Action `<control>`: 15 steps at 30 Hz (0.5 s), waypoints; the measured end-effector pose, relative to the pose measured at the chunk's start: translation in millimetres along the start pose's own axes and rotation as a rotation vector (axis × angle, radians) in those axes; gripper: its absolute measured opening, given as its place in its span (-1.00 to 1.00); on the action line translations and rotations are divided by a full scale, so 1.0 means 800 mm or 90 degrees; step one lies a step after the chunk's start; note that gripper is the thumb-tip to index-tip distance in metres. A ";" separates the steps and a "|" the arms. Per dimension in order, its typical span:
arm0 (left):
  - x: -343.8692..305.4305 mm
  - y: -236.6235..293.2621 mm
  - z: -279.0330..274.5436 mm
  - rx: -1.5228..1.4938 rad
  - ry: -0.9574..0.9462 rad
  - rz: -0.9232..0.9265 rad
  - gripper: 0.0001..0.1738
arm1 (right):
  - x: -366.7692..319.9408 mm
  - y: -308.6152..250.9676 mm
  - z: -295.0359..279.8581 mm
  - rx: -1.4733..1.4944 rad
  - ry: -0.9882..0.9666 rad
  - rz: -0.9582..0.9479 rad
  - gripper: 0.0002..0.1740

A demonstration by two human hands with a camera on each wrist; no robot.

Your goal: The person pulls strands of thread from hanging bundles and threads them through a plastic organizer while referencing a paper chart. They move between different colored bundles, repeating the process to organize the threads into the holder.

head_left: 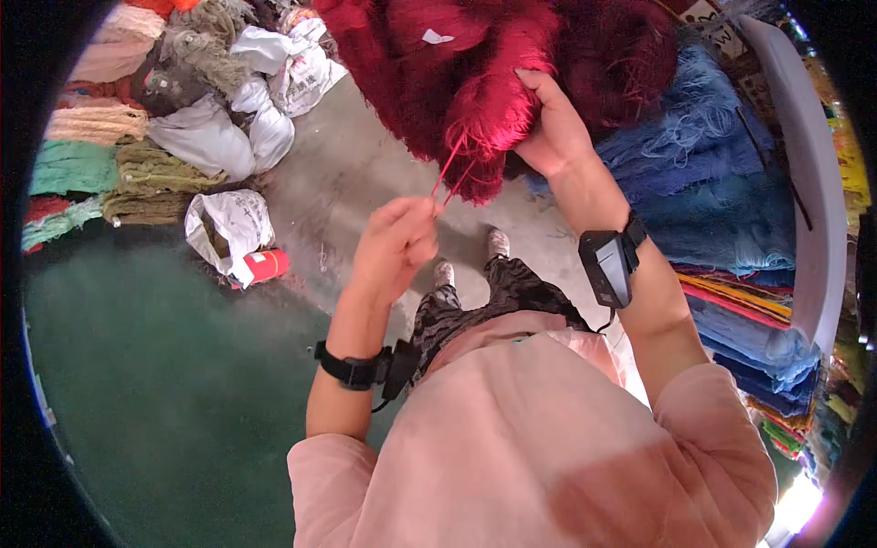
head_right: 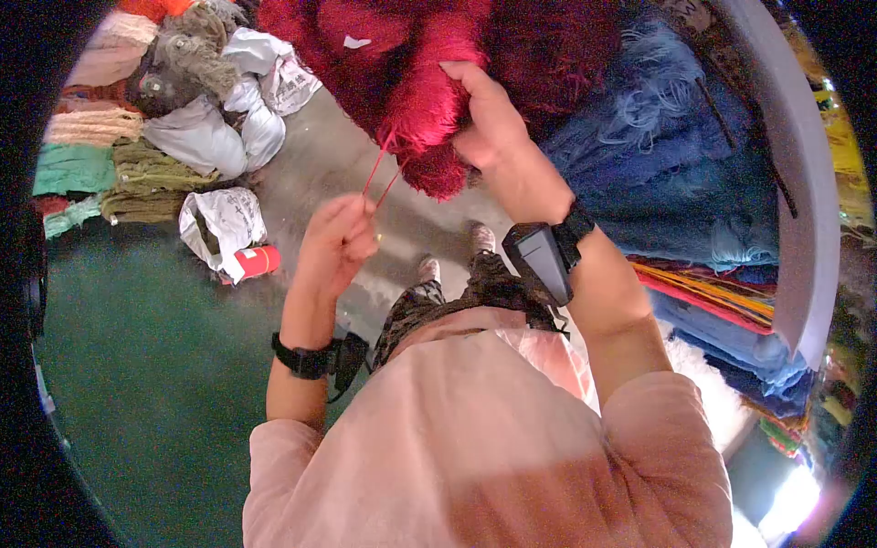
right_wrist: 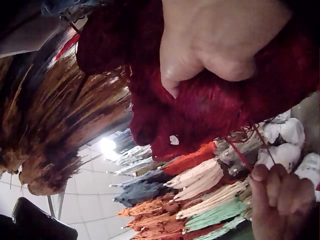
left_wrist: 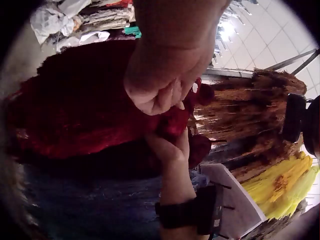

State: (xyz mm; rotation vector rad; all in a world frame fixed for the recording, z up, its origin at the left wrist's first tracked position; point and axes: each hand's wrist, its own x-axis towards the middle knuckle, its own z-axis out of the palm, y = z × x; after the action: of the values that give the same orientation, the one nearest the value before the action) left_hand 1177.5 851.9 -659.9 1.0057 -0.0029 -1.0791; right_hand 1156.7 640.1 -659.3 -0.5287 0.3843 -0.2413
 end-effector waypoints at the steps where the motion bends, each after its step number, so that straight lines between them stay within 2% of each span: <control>1: -0.016 -0.004 -0.014 0.005 0.025 -0.012 -0.84 | 0.003 0.003 -0.003 -0.007 0.010 -0.015 -0.68; 4: -0.081 -0.023 -0.091 -0.019 0.069 -0.042 -0.86 | 0.007 0.006 -0.007 -0.031 0.031 -0.037 -0.68; 8: -0.196 -0.054 -0.212 0.005 0.242 -0.065 -0.91 | 0.010 0.012 -0.008 -0.061 0.038 -0.046 -0.67; 10: -0.269 -0.076 -0.281 0.026 0.475 -0.104 -0.93 | 0.011 0.013 -0.012 -0.058 0.050 -0.051 -0.66; 11: -0.315 -0.101 -0.326 0.099 0.638 -0.113 -0.90 | 0.011 0.012 -0.013 -0.057 0.059 -0.054 -0.66; 12: -0.372 -0.116 -0.388 0.152 0.636 -0.161 -0.85 | 0.009 0.010 -0.012 -0.054 0.061 -0.051 -0.65; 13: -0.439 -0.138 -0.445 0.651 0.489 -0.253 -0.80 | 0.006 0.008 -0.010 -0.053 0.063 -0.046 -0.65; 14: -0.503 -0.156 -0.495 1.171 0.387 -0.281 -0.74 | 0.003 0.007 -0.008 -0.051 0.065 -0.037 -0.65; 15: -0.538 -0.153 -0.494 1.254 0.430 -0.553 -0.71 | 0.003 0.007 -0.007 -0.047 0.060 -0.035 -0.64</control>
State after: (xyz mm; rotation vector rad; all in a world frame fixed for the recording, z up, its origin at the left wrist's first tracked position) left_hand 1045.6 1422.1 -778.9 3.3465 -0.1067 -1.2574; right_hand 1157.1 641.7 -667.2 -0.6032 0.4715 -0.3072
